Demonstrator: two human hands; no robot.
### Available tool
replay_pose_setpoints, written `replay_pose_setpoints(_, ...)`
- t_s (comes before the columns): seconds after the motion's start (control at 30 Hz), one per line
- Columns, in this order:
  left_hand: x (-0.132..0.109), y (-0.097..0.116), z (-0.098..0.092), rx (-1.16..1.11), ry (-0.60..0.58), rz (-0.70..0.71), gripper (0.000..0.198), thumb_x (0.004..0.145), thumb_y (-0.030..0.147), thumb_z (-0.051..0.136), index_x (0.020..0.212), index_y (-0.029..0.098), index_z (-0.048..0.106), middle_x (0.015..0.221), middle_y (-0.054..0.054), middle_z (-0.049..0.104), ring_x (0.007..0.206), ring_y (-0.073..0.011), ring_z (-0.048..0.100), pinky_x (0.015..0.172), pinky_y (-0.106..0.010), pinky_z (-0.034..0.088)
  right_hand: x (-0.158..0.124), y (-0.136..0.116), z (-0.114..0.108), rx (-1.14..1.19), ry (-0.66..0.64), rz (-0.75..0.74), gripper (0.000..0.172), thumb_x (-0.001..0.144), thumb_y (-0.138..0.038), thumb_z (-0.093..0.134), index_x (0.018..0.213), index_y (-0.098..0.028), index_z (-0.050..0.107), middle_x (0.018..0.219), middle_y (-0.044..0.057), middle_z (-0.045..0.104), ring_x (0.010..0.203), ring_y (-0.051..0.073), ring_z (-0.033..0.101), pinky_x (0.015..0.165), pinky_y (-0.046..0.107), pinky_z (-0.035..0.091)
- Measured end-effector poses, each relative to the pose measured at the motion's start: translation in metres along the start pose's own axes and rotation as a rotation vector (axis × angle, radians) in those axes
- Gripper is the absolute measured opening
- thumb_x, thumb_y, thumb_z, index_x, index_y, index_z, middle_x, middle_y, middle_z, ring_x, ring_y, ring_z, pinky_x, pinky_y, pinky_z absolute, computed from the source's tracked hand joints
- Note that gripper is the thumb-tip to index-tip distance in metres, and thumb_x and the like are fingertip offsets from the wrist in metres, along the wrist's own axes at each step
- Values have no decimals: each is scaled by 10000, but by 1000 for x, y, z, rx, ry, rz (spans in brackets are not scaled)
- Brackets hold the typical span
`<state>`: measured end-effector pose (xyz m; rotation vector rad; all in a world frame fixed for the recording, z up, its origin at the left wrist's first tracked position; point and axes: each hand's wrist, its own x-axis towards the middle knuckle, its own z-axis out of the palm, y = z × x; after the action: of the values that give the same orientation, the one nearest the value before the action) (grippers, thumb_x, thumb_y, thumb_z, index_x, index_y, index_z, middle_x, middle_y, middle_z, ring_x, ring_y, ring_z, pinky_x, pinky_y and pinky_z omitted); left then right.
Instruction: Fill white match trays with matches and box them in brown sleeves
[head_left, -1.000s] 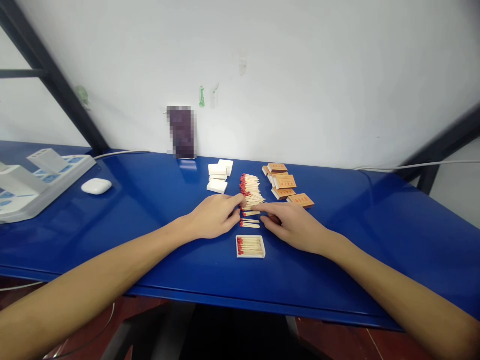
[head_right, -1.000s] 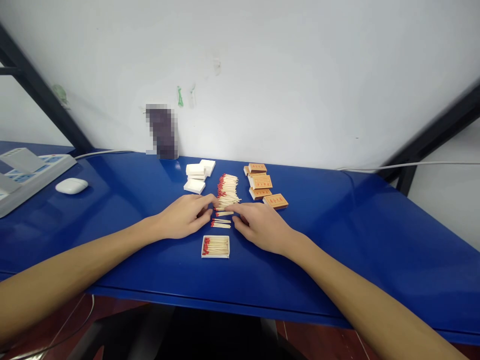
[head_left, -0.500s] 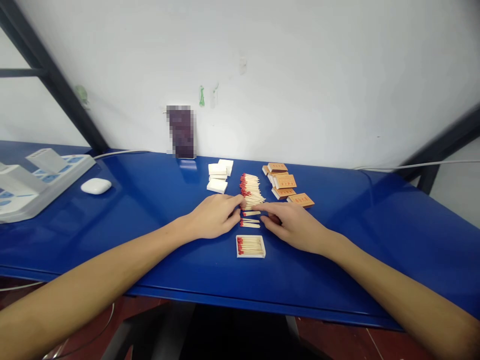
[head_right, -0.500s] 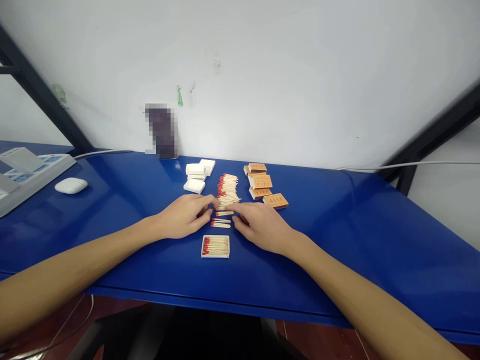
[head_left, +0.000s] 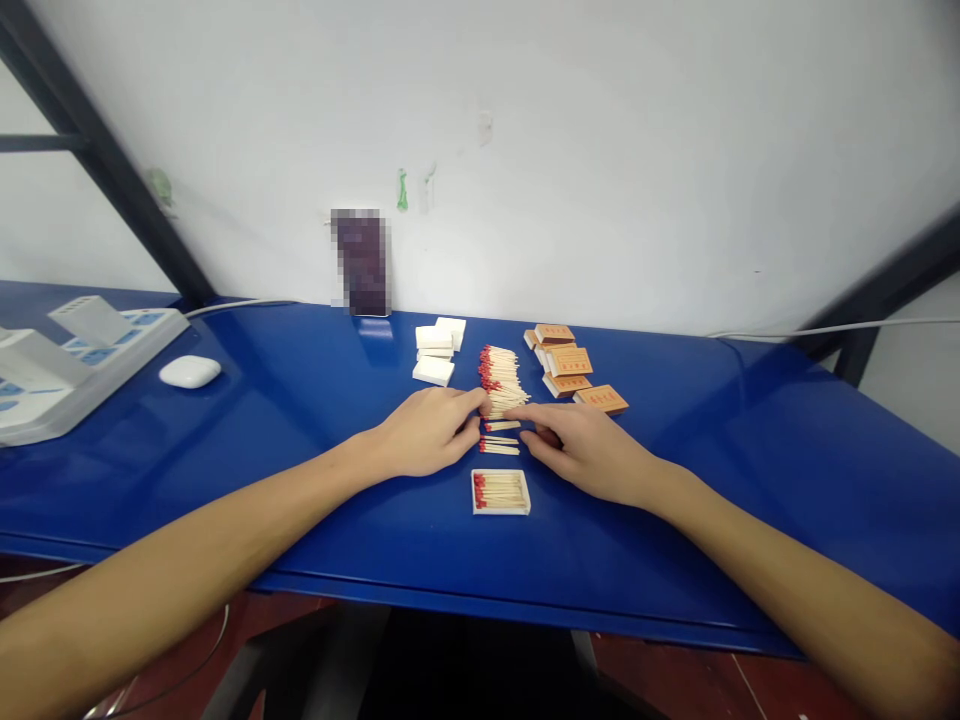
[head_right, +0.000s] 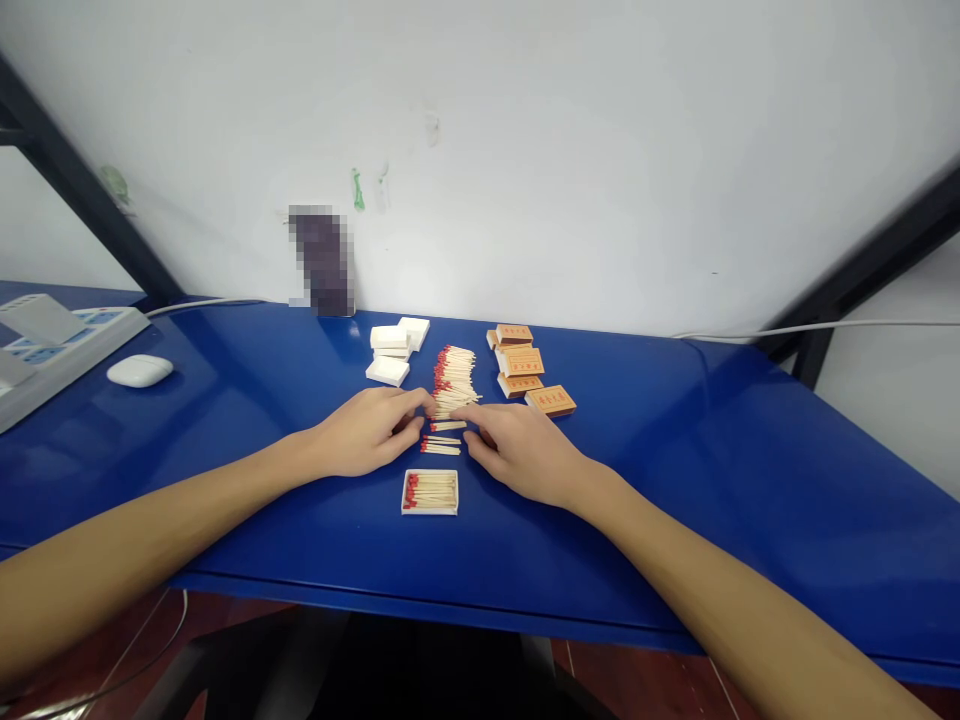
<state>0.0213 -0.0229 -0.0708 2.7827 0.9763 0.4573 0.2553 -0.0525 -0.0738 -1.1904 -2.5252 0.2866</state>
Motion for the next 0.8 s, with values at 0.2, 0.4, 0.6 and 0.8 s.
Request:
replay_pose_setpoints(0.2,0,1,-1,3,-4,4,174,933,183,419,1016,168,571,751,-13,634,657,-162,583,618,-278,410,-1,0,0,-2,-9,1,341,947,-210,463,1236,-149,633,744,39,663,618,172,570,622,294,408)
replay_pose_setpoints(0.4,0,0,0,19,-2,4,191,944,192,412,1034,171,579,754,-13,637,665,-163,587,623,-276,412,0,-1,0,-7,-21,11,341,948,-204,469,1241,-145,635,737,35,660,606,164,564,620,289,402)
replay_pose_setpoints(0.6,0,-1,1,20,3,15,221,954,206,396,1070,170,580,742,-12,630,689,-172,595,643,-285,425,0,-2,-2,-8,-15,11,325,942,-199,484,1221,-161,646,723,28,658,595,158,556,601,280,389)
replay_pose_setpoints(0.8,1,-1,1,12,-1,5,224,950,210,406,1064,169,595,735,-14,631,681,-170,596,637,-281,427,1,-2,-2,2,-15,18,325,936,-197,478,1214,-173,645,690,13,638,592,162,551,607,280,387)
